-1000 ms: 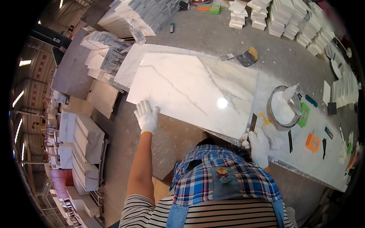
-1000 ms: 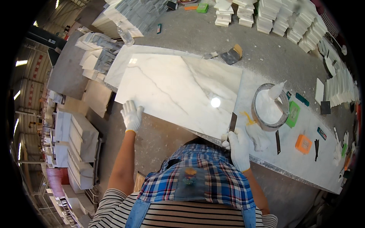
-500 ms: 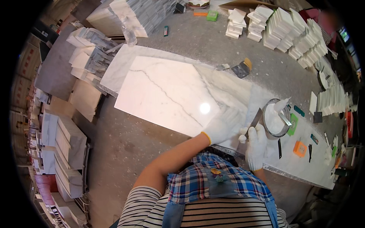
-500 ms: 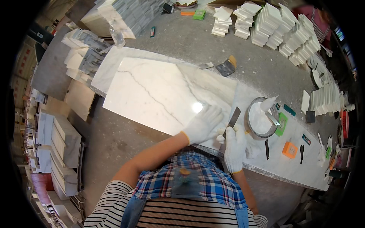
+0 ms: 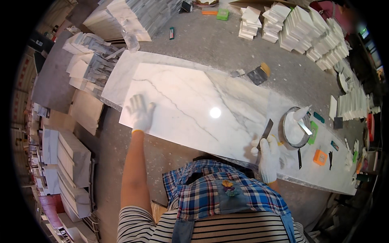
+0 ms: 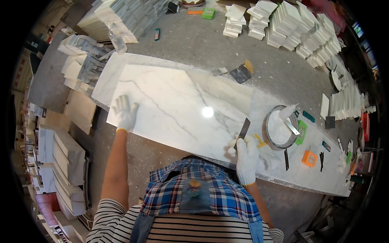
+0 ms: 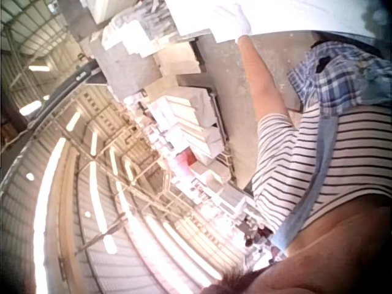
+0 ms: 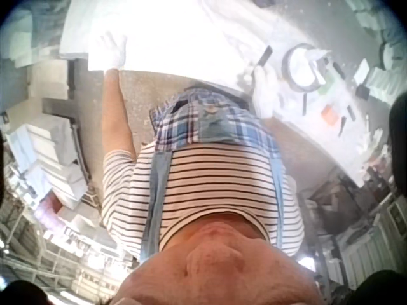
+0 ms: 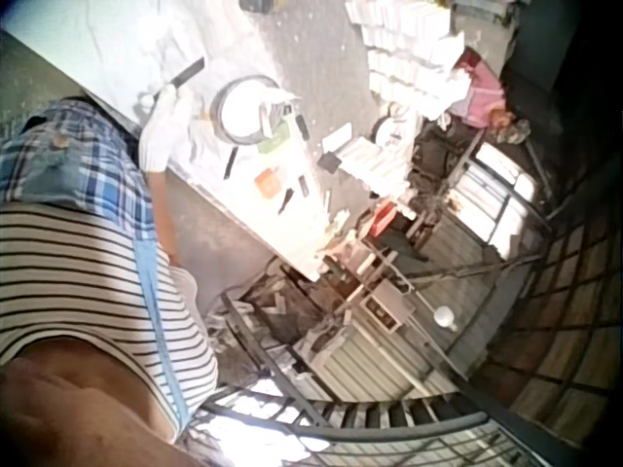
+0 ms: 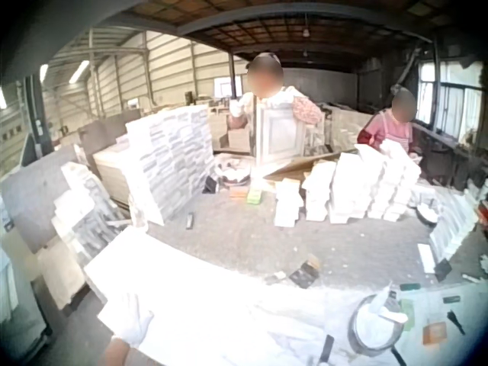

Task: The person applies a white adhesive substance to the surface of a large rectangular tile using a metal trowel. They scoop the adhesive from a metal container and spread it evenly across the tile's surface, then lift and inspect the tile before placing it back down.

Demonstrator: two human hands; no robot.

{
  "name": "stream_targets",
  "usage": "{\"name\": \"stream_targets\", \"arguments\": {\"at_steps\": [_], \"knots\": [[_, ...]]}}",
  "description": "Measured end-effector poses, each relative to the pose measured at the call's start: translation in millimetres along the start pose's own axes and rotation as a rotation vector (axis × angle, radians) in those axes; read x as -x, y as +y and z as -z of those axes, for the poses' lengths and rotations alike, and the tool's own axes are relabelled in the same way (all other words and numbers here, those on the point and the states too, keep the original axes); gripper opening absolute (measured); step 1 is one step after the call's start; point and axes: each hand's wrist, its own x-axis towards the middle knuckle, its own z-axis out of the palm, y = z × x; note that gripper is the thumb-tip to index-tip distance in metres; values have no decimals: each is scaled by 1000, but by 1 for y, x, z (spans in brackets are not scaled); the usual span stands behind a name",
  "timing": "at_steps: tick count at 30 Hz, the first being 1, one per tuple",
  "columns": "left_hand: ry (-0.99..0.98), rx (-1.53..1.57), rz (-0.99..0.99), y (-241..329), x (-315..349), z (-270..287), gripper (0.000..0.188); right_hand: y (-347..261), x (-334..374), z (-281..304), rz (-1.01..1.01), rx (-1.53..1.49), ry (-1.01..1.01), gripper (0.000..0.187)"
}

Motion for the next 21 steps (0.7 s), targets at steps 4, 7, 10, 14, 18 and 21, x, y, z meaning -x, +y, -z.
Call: {"name": "stream_targets", "arguments": {"at_steps": [4, 7, 10, 14, 18, 21], "knots": [[73, -205, 300, -84, 14, 20, 72, -3, -6, -14, 16, 52, 3, 25], [282, -410, 521, -139, 30, 10, 55, -1, -10, -25, 0, 35, 6, 26], [271, -311, 512, -111, 35, 42, 45, 0, -15, -38, -54, 54, -49, 22], [178, 18, 182, -3, 42, 85, 52, -5, -18, -64, -79, 116, -134, 27], [-159, 409, -481, 120, 78, 77, 80, -3, -22, -94, -95, 120, -177, 27], [-217, 440, -770, 159, 91, 92, 83, -24, -16, -118, -84, 215, -170, 28]]}}
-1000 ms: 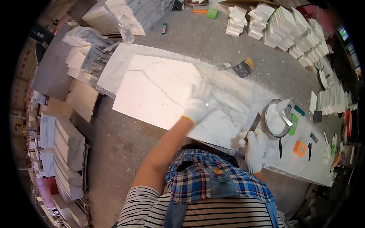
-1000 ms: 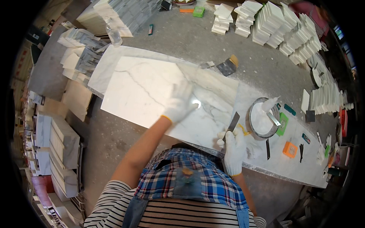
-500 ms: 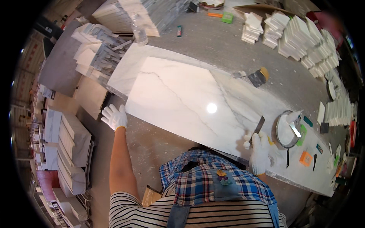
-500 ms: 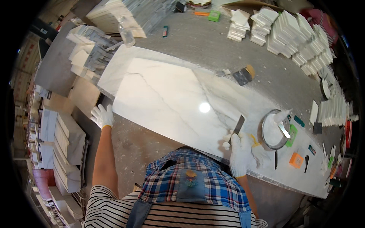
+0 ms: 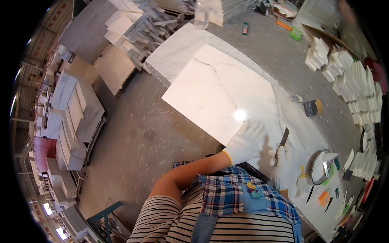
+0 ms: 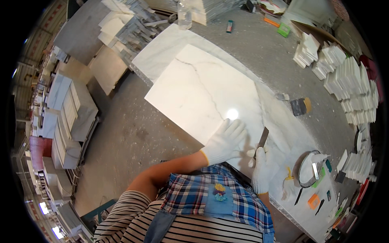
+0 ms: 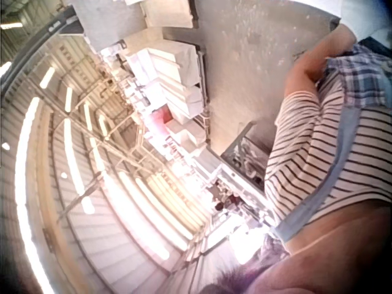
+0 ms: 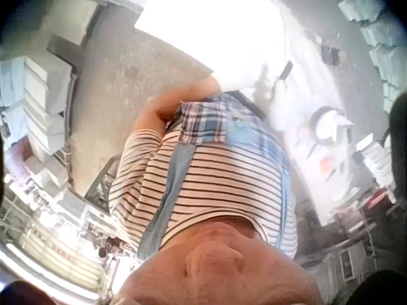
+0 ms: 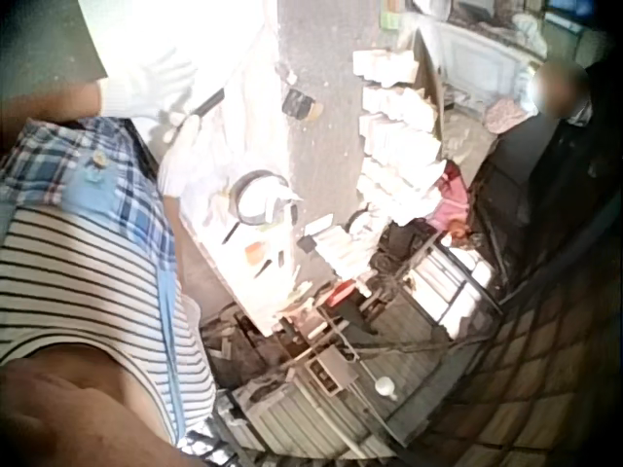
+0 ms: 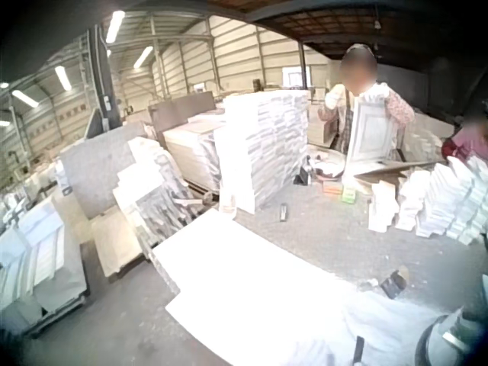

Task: The person applies a white adhesive substance to the surface of a large rectangular tile using a metal trowel. They scoop the adhesive from a metal container and spread it evenly across the tile's surface, then lift and inspect the tile before placing it back down.

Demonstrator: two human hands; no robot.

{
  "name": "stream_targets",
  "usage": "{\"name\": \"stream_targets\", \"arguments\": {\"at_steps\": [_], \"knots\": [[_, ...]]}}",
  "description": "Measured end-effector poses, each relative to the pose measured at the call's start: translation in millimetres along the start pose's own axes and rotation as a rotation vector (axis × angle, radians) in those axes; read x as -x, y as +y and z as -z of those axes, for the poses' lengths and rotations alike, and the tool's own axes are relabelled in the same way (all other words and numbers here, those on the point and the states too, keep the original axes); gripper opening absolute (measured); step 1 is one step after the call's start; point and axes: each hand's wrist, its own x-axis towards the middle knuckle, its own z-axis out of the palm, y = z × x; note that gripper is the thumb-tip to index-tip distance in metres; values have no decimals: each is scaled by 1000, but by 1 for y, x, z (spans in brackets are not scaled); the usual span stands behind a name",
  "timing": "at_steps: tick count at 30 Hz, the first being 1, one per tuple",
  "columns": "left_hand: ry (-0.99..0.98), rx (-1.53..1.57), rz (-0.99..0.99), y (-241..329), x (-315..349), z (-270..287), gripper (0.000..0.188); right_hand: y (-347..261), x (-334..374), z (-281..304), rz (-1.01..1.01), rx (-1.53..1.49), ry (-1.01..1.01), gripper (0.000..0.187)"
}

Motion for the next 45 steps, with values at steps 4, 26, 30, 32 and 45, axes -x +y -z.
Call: {"name": "stream_targets", "arguments": {"at_steps": [4, 26, 30, 32, 45], "knots": [[199, -33, 169, -55, 10, -19, 86, 3, -4, -22, 20, 30, -21, 29], [527, 308, 1177, -275, 137, 37, 70, 51, -42, -35, 188, 106, 107, 24], [557, 442, 1271, -278, 136, 35, 70, 79, -36, -32, 422, 304, 77, 27], [568, 463, 1289, -273, 139, 36, 71, 92, -42, -23, 470, 216, 46, 26], [421, 65, 1410, -240, 133, 35, 74, 85, -41, -2, 524, 426, -43, 14]]}}
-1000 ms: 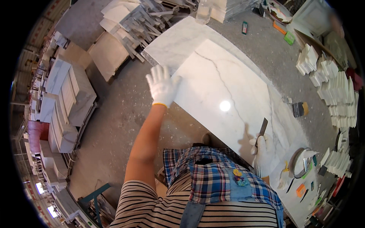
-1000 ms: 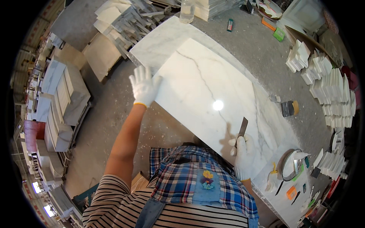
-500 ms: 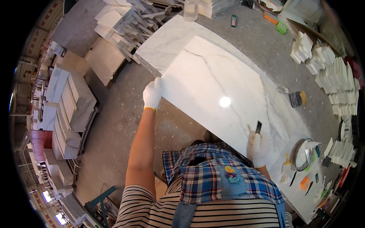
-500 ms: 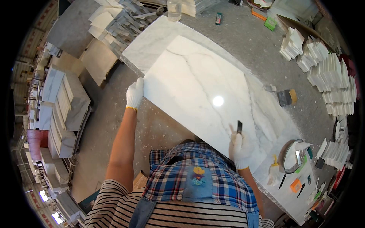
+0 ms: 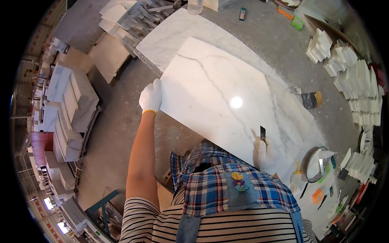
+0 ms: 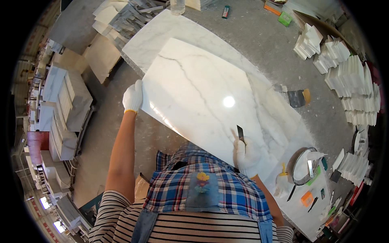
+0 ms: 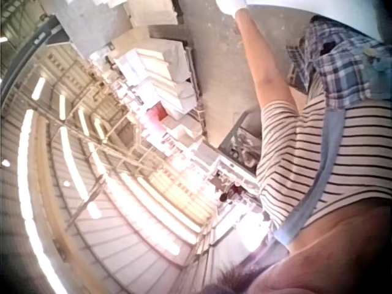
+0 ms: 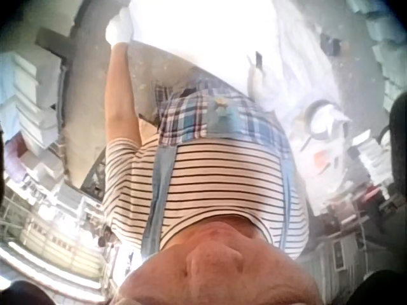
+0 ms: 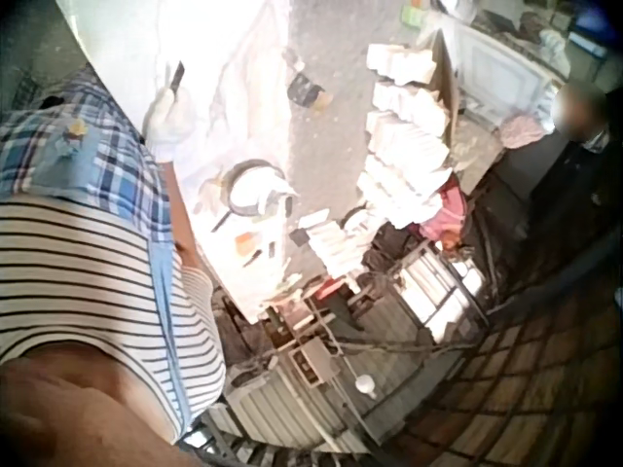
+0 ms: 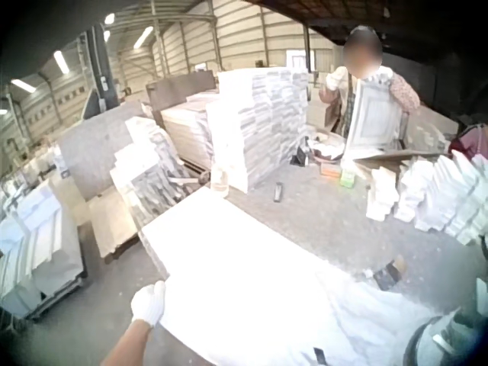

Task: The person applies a white adhesive substance to the surface of a large rectangular tile using a metal trowel. They scoop the adhesive from a metal container and spread it evenly across the tile's surface, then lift and inspect the tile before placing it back down.

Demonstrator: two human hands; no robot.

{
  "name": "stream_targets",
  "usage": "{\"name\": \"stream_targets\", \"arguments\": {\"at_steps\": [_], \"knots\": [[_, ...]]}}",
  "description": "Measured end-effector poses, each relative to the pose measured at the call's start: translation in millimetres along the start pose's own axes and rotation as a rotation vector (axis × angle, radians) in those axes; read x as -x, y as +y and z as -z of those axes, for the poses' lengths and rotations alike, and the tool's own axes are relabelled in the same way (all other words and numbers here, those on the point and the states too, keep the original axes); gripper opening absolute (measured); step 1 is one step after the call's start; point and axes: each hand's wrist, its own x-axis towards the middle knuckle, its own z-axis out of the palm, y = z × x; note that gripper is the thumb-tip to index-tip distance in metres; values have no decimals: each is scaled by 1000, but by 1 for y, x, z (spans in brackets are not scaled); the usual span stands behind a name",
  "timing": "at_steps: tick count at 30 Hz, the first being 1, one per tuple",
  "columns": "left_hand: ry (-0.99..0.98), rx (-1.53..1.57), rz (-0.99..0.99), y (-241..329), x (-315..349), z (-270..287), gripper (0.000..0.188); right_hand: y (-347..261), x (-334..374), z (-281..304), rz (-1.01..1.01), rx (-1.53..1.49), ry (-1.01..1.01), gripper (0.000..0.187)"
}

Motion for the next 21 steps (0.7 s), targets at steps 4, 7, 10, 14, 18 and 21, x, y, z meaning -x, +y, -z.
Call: {"name": "stream_targets", "arguments": {"at_steps": [4, 7, 10, 14, 18, 21], "knots": [[-24, -1, 9, 15, 5, 0, 74, 15, -1, -2, 108, 87, 30, 15], [-7, 32, -24, 9, 4, -3, 73, 10, -1, -1, -14, -31, -52, 17], [-32, 9, -71, 1, -3, -4, 71, -8, 0, -14, -81, -44, -79, 19], [-86, 30, -201, -10, -10, -3, 66, -58, -1, -48, -118, -31, -54, 21], [-177, 148, -331, -26, -14, 4, 54, -95, -7, -96, -122, 40, -56, 23], [-244, 154, -462, -38, -21, 18, 46, -115, -4, -142, -313, -139, 27, 25]]}}
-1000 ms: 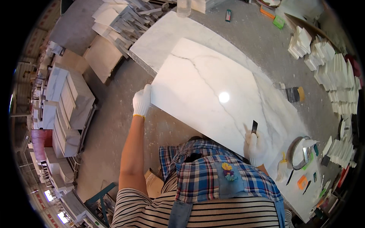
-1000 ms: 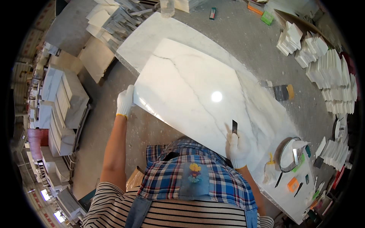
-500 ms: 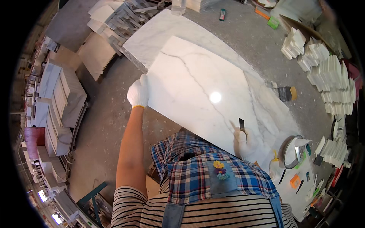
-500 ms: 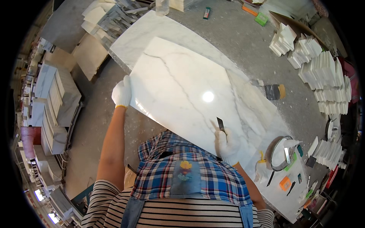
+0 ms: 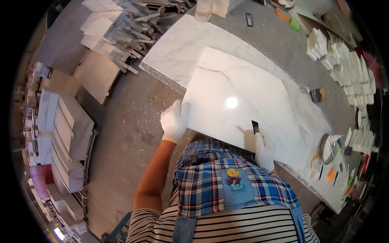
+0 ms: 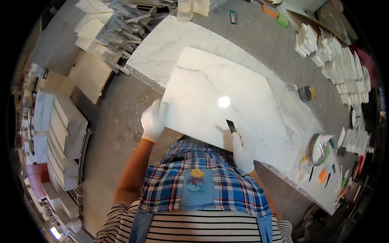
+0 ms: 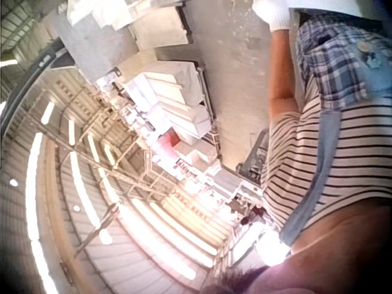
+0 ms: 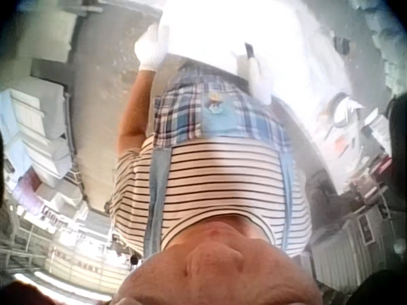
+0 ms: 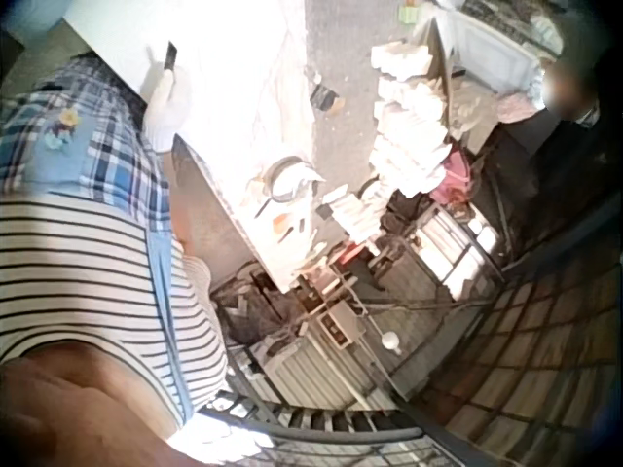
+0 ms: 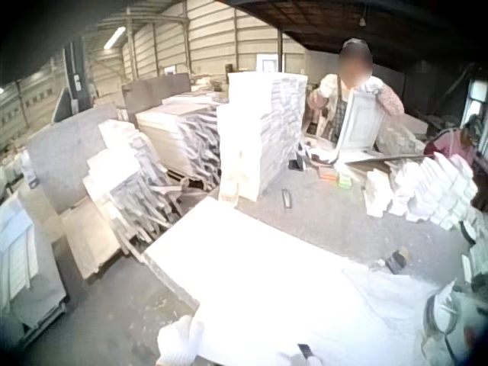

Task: The person applies a white adhesive substance to the surface of a large rectangular tile using a metal trowel. They scoop the adhesive from a metal container and spread it evenly across the tile's surface, then lift and inspect the tile before placing it back down.

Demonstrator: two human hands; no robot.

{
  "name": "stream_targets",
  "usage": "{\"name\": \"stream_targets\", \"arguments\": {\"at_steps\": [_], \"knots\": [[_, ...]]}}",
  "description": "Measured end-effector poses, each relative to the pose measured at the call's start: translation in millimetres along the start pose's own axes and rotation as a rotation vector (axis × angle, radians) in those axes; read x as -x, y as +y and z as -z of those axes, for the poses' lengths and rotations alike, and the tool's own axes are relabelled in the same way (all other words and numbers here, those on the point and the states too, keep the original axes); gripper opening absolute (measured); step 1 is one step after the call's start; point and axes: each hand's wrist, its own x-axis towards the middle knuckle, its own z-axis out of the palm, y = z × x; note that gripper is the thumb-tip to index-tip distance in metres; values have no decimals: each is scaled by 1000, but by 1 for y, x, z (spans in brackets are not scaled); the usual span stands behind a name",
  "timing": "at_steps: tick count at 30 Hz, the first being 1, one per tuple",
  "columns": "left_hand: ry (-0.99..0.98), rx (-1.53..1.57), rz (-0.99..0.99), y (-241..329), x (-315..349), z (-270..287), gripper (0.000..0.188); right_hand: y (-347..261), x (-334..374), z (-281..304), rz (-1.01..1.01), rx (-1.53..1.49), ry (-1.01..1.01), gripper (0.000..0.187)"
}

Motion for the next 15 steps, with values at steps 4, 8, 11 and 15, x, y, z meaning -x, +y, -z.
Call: {"name": "stream_targets", "arguments": {"at_steps": [4, 8, 11, 15], "knots": [[240, -73, -280, -31, 12, -3, 51, -35, 21, -41, -36, 58, 165, 25], [204, 19, -355, -57, 9, 4, 54, -46, 43, -67, -99, 44, 248, 28], [78, 58, -344, -63, 0, 14, 55, -57, 61, -77, -321, -91, 215, 31], [61, 97, -377, -58, -10, 19, 55, -59, 74, -89, -289, 18, 225, 33]]}}
